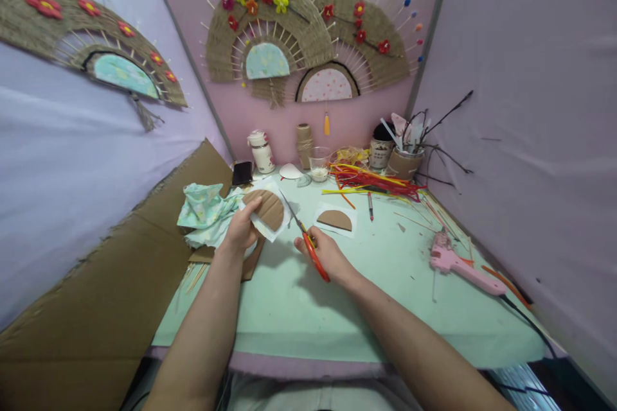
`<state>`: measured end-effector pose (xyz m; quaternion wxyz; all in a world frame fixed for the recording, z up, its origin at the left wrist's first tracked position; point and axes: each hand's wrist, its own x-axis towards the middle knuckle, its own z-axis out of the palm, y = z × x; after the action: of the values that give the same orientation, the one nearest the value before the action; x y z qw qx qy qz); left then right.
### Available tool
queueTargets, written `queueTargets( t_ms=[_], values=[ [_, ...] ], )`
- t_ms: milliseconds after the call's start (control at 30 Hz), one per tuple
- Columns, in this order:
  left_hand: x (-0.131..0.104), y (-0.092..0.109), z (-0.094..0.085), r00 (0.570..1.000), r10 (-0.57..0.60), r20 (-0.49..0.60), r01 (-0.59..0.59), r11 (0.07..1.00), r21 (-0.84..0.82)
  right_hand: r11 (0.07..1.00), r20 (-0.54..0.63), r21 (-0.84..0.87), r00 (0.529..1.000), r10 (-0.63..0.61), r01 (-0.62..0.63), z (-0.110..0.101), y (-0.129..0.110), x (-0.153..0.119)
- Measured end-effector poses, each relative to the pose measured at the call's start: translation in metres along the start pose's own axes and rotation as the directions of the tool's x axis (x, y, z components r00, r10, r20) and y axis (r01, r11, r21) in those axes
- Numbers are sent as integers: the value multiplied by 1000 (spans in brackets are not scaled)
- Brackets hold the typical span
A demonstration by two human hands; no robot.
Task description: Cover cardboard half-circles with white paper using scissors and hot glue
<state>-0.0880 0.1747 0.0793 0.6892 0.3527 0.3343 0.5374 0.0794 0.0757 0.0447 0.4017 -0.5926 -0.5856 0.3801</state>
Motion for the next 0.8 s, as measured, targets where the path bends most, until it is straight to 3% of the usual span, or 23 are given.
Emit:
queueTargets(
  t_ms=[467, 800],
  values=[
    [2, 2, -2, 999, -3, -39, 3, 1000, 10, 994, 16, 51, 995, 94, -94, 2, 2, 1],
    [-1, 2, -1, 1000, -24, 0, 24, 999, 35, 999, 1, 37, 1000, 28, -28, 1, 0, -1]
  ],
)
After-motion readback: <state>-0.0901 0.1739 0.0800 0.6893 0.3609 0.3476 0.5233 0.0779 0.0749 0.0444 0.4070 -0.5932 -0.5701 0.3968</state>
